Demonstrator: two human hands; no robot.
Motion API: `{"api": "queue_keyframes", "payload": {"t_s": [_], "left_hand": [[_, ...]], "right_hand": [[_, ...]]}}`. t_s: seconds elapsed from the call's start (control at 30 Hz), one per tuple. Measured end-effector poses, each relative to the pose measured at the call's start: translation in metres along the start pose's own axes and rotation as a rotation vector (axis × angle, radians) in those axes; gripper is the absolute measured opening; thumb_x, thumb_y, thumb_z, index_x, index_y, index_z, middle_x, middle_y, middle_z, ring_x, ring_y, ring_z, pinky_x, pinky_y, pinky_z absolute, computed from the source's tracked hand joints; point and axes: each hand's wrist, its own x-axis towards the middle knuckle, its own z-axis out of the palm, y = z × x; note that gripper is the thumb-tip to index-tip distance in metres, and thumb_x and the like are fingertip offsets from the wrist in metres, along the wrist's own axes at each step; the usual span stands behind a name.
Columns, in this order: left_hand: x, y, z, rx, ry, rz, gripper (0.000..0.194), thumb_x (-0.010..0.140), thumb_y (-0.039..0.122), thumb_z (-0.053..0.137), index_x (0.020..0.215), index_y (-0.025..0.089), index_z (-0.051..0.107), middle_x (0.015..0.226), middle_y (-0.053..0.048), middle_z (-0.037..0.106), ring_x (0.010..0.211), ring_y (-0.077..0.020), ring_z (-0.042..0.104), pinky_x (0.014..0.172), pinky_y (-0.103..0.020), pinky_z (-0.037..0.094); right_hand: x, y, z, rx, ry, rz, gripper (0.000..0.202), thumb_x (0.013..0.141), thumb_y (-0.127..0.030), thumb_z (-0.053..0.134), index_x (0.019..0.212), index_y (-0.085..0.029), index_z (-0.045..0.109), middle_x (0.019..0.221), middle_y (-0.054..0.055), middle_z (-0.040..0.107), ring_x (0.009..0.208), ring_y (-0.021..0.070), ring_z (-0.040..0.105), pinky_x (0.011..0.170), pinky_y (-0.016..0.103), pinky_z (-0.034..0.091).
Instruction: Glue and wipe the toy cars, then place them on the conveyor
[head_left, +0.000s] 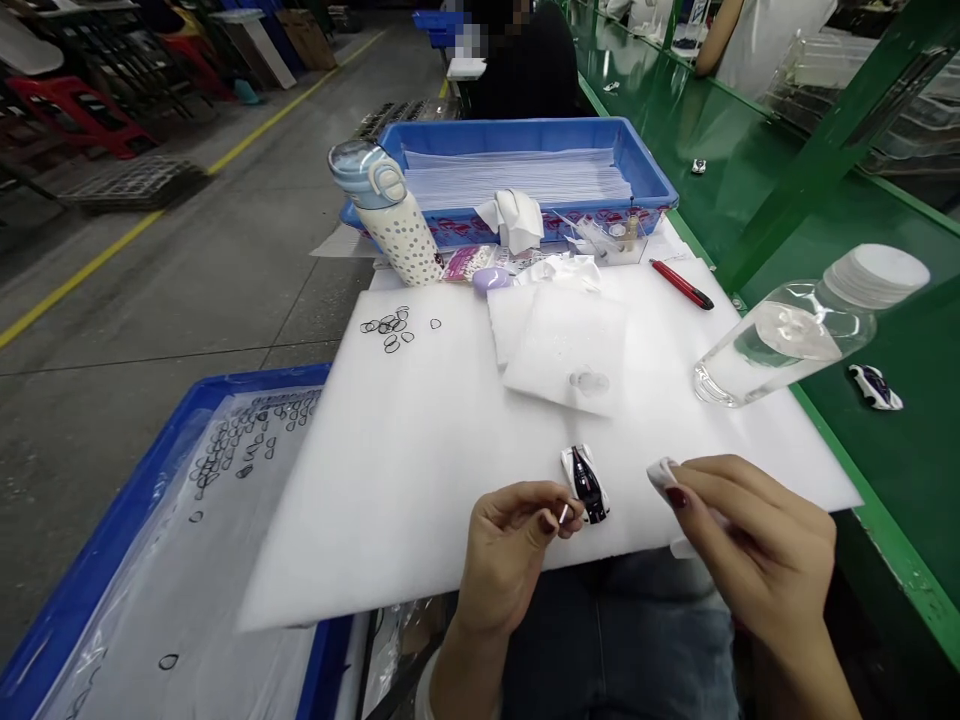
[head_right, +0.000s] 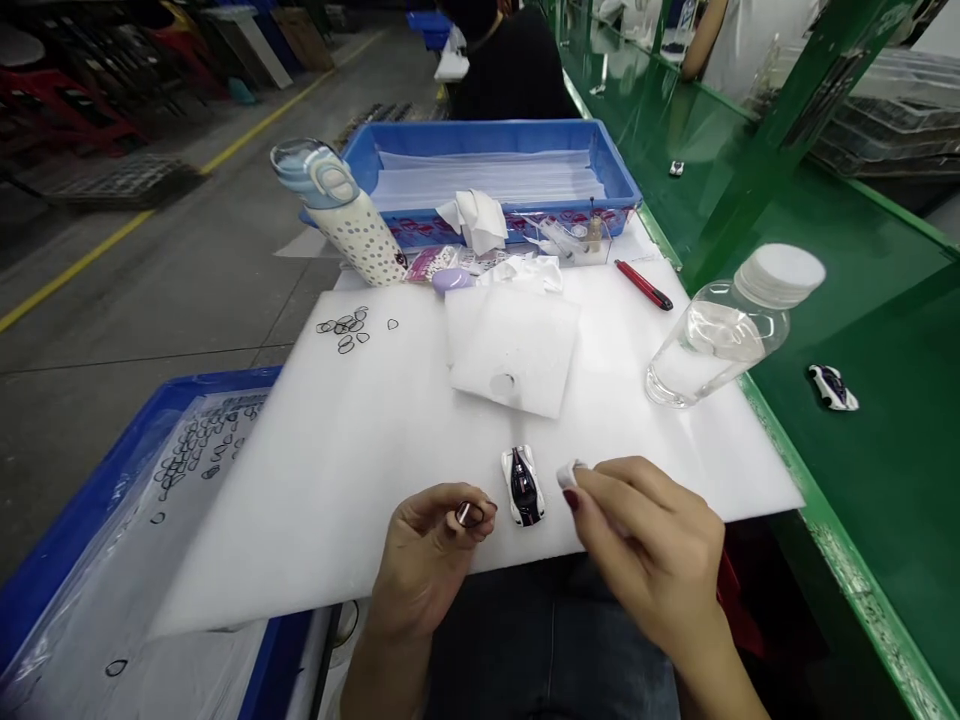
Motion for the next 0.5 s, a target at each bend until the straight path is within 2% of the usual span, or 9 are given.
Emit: {"api": "queue_keyframes", "payload": {"t_s": [0.07,0.2,0.27,0.37,0.5], "left_hand": [[-0.002,0.000,-0.003,0.279,0.022,0.128,0.011,0.078,0.030,0.085,0.089,0.028,0.083,0.079,-0.002,0.080,0.071,-0.0115,0.074,0.068,-0.015,0.061],[-0.003,-0.005,-0.001,0.995,0.075,0.600,0.018,0.081,0.008,0.077,0.096,0.019,0.078,0.086,-0.003,0.078,0.078,-0.0126,0.073,0.074,-0.020,0.061],[-0.003,-0.009,0.002,1.174,0.031,0.737,0.017,0.083,0.006,0.074,0.097,0.015,0.076,0.086,-0.004,0.075,0.079,-0.0136,0.071,0.075,-0.023,0.060],[-0.003,-0.013,0.006,1.276,-0.010,0.769,0.014,0.086,0.008,0.072,0.099,0.014,0.073,0.086,-0.004,0.071,0.079,-0.0139,0.067,0.072,-0.024,0.058],[-0.003,-0.013,0.004,1.319,-0.008,0.720,0.015,0.087,0.011,0.073,0.101,0.015,0.073,0.087,-0.004,0.068,0.081,-0.0138,0.066,0.071,-0.023,0.057]], "right_hand": [[-0.004,0.009,-0.001,0.077,0.007,0.098,0.017,0.089,-0.008,0.068,0.099,-0.021,0.073,0.084,0.002,0.071,0.070,0.0116,0.066,0.058,0.021,0.050],[-0.011,0.017,0.014,0.138,-0.063,0.263,0.006,0.090,-0.016,0.070,0.090,-0.021,0.073,0.077,0.000,0.072,0.067,0.0122,0.066,0.059,0.023,0.050],[-0.012,0.018,0.023,0.146,-0.101,0.304,0.008,0.092,-0.017,0.067,0.090,-0.020,0.074,0.077,0.001,0.072,0.068,0.0124,0.067,0.061,0.023,0.050],[-0.010,0.019,0.034,0.145,-0.181,0.325,0.011,0.093,-0.019,0.066,0.089,-0.019,0.075,0.076,0.001,0.070,0.066,0.0120,0.066,0.060,0.023,0.049],[-0.006,0.020,0.037,0.135,-0.299,0.334,0.010,0.091,-0.021,0.068,0.091,-0.018,0.077,0.077,0.001,0.070,0.067,0.0119,0.067,0.059,0.022,0.048]]}}
